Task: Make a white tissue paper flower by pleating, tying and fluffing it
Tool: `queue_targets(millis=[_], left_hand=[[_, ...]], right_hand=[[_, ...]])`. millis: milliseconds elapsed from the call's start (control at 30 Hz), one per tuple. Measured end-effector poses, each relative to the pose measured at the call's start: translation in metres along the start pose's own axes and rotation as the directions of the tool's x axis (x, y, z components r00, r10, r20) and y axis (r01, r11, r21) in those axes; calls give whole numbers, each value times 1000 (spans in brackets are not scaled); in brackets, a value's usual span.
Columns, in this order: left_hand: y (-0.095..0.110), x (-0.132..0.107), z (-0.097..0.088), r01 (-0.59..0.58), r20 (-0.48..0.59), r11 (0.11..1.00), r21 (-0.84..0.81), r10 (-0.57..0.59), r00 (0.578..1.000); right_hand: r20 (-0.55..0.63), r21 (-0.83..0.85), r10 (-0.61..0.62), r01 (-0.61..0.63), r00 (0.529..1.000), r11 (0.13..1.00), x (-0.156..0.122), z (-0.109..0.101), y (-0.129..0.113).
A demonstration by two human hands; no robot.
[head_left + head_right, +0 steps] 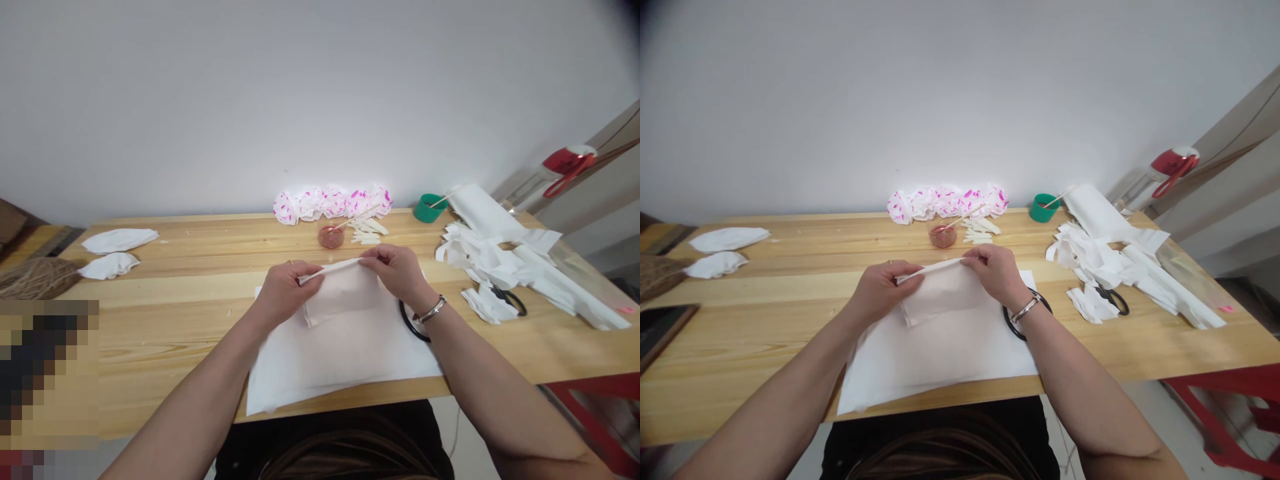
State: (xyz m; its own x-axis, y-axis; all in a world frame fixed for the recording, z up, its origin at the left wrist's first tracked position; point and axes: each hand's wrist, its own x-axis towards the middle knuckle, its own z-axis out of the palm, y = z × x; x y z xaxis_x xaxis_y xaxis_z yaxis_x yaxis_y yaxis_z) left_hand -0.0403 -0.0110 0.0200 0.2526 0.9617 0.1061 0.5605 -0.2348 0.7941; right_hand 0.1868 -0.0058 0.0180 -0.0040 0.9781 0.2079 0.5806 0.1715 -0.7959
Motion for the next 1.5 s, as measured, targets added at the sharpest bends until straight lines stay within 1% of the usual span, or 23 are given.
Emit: queue_targets(millis=[133, 367, 500, 667, 833, 933, 1033, 1133, 1233, 1400, 1500], left_hand=[[1, 0, -1, 24, -6, 999, -23, -24, 1000], [3, 0, -4, 15, -12, 1000, -9, -15, 1000], [3, 0, -4, 57, -33, 997, -59, -59, 998], [3, 1, -5, 125, -31, 984, -125, -130, 991], [3, -1, -6, 95, -76, 986, -135, -106, 992], [3, -3, -6, 93, -81, 984, -149, -106, 991], [3, -4, -6, 172, -36, 944, -283, -189, 981], [3, -2, -6, 283, 47, 848, -449, -294, 955], [4, -1, -7, 333, 64, 795, -507, -351, 934], [5, -1, -10, 359, 94, 781, -512, -364, 927], [2, 0, -9, 343, 119, 740, -578, -340, 933]], right_hand=[[1, 8, 5, -5, 1000, 1000, 1, 0, 1], [4, 21, 23, -23, 1000, 999, 1, -1, 0], [16, 67, 68, -68, 998, 995, 1, -2, -1], [28, 93, 102, -105, 994, 990, 0, -3, -2], [39, 119, 98, -102, 994, 988, -1, -3, -3], [65, 147, 93, -102, 994, 984, -1, -3, -6], [91, 187, 105, -121, 990, 975, -2, -4, -8], [126, 228, 132, -158, 983, 961, -3, -6, -9], [138, 260, 159, -190, 978, 947, -2, -6, -10], [124, 284, 159, -188, 980, 940, -1, -6, -10], [96, 285, 174, -194, 980, 939, -1, -6, -11]])
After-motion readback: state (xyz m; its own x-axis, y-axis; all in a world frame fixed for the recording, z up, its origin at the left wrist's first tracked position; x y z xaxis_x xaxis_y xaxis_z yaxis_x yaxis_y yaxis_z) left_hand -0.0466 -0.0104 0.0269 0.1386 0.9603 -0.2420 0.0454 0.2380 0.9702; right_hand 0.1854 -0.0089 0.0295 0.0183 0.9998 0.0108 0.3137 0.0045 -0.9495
